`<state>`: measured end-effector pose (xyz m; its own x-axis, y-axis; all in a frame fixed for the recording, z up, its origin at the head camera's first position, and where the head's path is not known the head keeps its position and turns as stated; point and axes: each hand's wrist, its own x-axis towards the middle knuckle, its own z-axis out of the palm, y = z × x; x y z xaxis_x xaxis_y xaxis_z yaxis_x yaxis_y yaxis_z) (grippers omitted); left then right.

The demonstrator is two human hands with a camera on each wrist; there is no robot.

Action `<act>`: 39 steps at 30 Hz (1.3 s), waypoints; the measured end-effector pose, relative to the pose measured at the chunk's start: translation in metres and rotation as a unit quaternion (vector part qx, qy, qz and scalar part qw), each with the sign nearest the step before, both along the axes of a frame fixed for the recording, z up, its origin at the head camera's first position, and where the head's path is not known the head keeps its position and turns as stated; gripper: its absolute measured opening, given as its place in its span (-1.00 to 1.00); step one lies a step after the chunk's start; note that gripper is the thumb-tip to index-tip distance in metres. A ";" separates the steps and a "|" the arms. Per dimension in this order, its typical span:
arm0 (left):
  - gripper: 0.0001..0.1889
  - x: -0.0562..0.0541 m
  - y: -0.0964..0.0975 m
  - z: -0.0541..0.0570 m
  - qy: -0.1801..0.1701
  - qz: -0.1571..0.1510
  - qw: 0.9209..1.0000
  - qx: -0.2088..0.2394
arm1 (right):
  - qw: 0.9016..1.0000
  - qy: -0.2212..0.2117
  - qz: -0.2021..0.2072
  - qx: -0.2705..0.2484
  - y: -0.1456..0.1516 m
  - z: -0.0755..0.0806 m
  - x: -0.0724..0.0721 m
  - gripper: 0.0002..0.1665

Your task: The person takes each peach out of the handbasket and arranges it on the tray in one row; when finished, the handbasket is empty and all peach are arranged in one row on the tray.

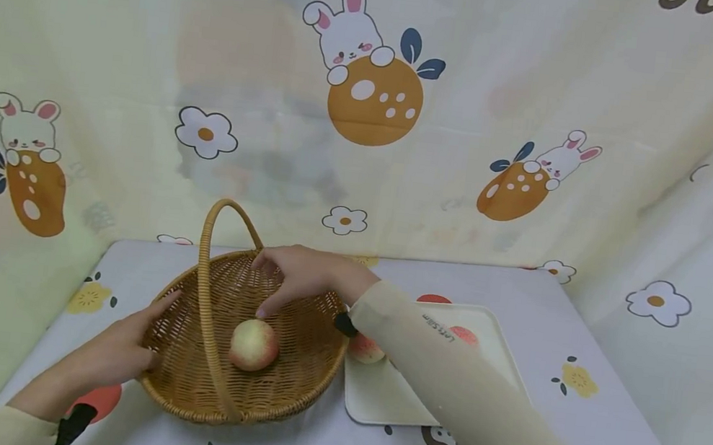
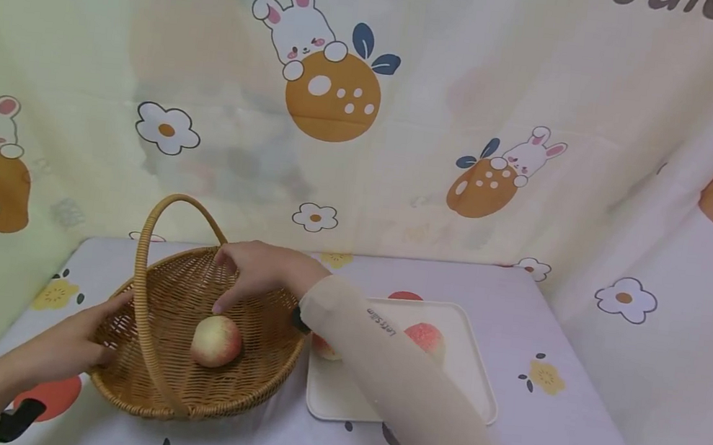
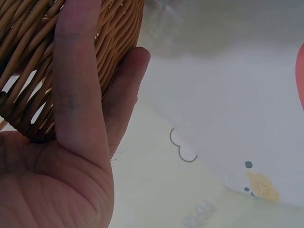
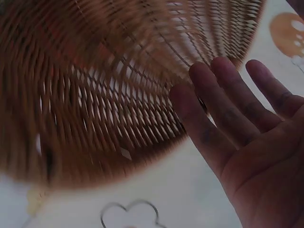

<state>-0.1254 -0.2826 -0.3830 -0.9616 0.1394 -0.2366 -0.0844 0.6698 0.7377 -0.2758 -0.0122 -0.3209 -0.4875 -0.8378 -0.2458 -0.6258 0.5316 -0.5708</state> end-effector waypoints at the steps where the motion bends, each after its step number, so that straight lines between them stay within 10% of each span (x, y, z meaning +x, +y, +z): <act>1: 0.10 0.000 0.000 0.000 0.000 0.000 1.000 -0.003 | 1.000 -0.006 0.000 0.006 -0.004 -0.005 0.000 -0.05; 15: 0.11 -0.001 0.001 0.001 0.013 -0.009 0.999 -0.041 | 0.992 -0.008 0.027 0.126 -0.035 -0.039 0.018 -0.14; 25: 0.11 -0.001 0.001 0.000 0.015 -0.015 0.998 -0.053 | 0.977 0.069 0.016 0.201 -0.041 -0.053 0.035 -0.24; 39: 0.10 0.000 -0.001 -0.002 0.012 -0.014 0.999 -0.037 | 0.998 -0.043 0.050 -0.023 -0.003 0.003 0.017 -0.20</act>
<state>-0.1252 -0.2835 -0.3849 -0.9630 0.1490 -0.2248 -0.0483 0.7248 0.6872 -0.2590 -0.0155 -0.3180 -0.3800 -0.8923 -0.2437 -0.6217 0.4415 -0.6470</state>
